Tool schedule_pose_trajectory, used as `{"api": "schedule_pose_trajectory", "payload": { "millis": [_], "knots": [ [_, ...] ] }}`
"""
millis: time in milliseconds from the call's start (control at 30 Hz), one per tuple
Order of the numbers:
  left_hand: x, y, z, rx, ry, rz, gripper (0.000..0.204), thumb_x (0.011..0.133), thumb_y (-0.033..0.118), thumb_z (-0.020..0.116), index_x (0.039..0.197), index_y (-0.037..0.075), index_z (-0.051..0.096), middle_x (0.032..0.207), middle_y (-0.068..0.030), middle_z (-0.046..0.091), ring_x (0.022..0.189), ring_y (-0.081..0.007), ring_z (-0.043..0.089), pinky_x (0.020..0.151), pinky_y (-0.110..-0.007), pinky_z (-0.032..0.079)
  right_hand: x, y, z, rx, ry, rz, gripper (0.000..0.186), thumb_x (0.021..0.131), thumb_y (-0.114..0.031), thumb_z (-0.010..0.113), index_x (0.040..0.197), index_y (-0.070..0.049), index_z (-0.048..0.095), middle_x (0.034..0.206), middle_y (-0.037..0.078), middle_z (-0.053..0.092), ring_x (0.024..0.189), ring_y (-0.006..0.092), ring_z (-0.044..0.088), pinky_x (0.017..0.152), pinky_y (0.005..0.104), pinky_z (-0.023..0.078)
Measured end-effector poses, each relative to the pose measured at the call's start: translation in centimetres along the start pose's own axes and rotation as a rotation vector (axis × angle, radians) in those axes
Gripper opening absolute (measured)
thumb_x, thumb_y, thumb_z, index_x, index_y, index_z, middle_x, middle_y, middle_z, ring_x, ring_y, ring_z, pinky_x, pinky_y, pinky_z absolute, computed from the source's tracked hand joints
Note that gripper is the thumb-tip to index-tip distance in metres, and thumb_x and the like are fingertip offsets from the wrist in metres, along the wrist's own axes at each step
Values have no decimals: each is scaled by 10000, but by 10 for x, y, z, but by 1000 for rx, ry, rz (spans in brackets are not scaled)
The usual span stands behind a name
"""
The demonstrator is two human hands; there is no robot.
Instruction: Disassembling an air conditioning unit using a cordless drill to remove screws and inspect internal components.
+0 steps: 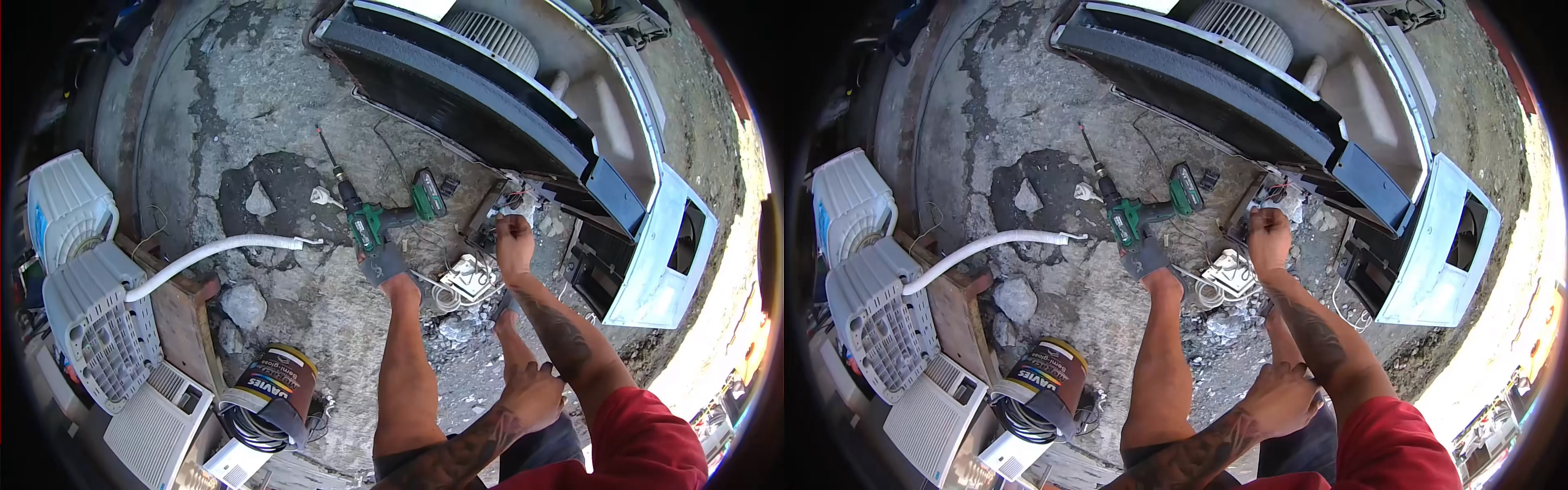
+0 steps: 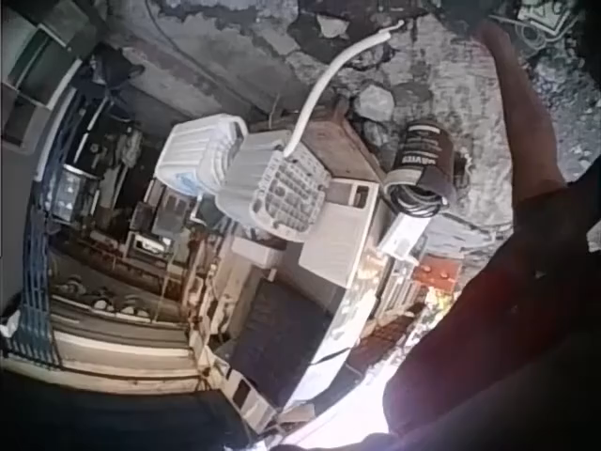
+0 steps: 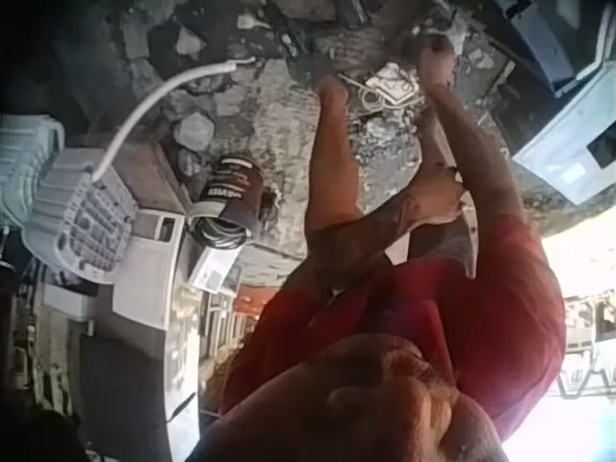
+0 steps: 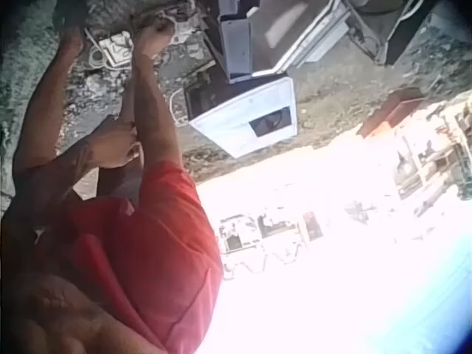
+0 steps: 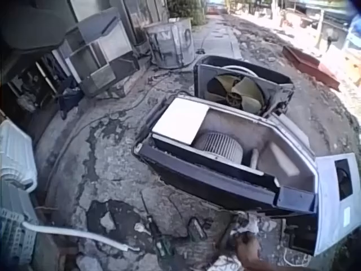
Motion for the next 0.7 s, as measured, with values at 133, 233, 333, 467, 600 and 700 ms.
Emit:
{"api": "schedule_pose_trajectory", "payload": {
  "millis": [133,233,333,467,600,700],
  "knots": [
    [21,-8,-23,-78,140,-87,291,885,266,562,1001,0,593,1018,-187,608,916,-342,622,782,-470,480,93,88,-59,63,198,277,455,719,-330,731,1000,15,632,1051,104,651,918,215,588,834,344,445],
    [19,-35,-43,-72,202,-194,303,894,254,559,1034,-14,578,1019,-200,602,921,-356,617,788,-479,475,95,74,-3,457,13,421,371,717,-225,720,1001,-3,633,965,84,650,897,211,571,819,336,437],
    [19,-43,-60,-142,275,-216,338,906,265,562,1078,-26,571,1035,-207,603,948,-359,615,822,-469,475,116,94,-13,536,183,344,334,711,-186,712,998,-29,650,895,44,626,786,183,546,697,321,411],
    [-4,-89,-78,-458,458,-213,342,929,173,608,1200,-28,553,1094,-155,622,952,-211,617,822,-300,487,116,97,-15,554,114,317,228,724,-151,681,926,-49,658,828,40,633,745,159,556,633,316,401],
    [3,-158,-76,-868,525,-317,278,954,125,577,1181,-36,575,1046,-71,644,921,-109,594,809,-246,480,107,92,-12,662,-64,377,192,754,-180,630,891,-47,634,756,45,607,626,163,509,554,303,373],
    [75,-177,-109,-697,605,-229,276,956,115,574,1181,-45,585,1050,-74,660,962,-107,602,848,-239,473,101,111,-12,856,-235,575,155,785,-229,578,869,-103,612,808,30,630,757,150,571,681,347,403]
  ]
}}
Point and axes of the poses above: each hand's wrist, its own x-axis towards the middle knuckle, its own z-axis out of the palm, y = z × x, the point moved 9 cm from there along x, towards the middle knuckle
